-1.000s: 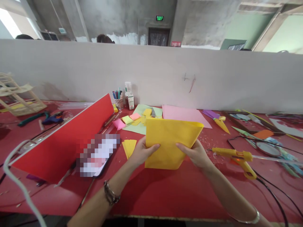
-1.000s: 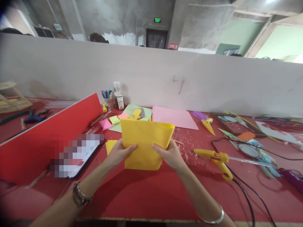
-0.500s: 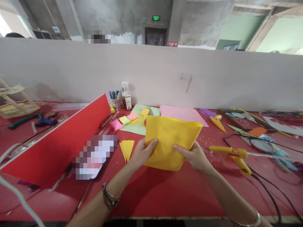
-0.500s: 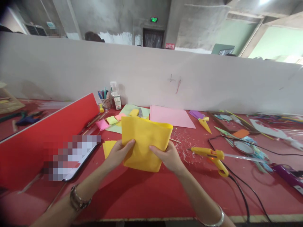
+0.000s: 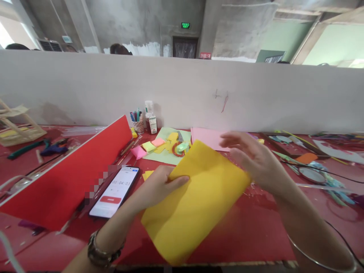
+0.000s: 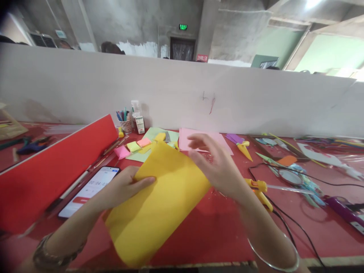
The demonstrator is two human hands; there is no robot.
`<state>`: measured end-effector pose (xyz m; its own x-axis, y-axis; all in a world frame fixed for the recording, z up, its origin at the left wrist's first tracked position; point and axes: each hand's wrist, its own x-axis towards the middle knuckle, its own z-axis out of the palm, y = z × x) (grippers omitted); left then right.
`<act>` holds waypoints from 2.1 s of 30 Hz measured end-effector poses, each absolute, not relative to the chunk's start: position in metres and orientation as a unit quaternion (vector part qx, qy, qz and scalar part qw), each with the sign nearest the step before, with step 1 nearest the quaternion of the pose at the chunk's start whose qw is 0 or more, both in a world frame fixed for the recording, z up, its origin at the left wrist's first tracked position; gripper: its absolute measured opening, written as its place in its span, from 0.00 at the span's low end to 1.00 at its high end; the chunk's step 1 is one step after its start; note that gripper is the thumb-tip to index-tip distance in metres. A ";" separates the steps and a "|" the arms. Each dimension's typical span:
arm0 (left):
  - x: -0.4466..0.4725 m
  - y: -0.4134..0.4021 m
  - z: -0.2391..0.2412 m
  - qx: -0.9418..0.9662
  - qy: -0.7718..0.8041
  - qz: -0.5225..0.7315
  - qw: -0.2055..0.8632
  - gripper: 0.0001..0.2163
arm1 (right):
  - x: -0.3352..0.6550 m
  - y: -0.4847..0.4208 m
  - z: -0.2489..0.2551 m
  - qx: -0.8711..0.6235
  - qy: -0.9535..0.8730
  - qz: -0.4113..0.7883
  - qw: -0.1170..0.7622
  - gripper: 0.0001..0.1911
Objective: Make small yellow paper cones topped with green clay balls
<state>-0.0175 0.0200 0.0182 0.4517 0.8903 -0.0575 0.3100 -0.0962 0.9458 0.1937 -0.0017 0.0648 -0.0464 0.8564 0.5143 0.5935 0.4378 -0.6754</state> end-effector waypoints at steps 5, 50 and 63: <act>-0.018 0.018 0.027 0.756 0.398 0.220 0.471 0.13 | 0.173 0.004 0.074 -0.516 -0.804 0.082 0.284 0.13; -0.002 0.025 0.018 0.795 0.428 0.263 0.339 0.17 | 0.166 0.002 0.044 -0.536 -0.792 0.002 0.293 0.17; -0.015 0.021 0.003 0.855 0.457 0.108 0.219 0.18 | 0.167 0.000 0.013 -0.429 -0.807 -0.332 0.233 0.14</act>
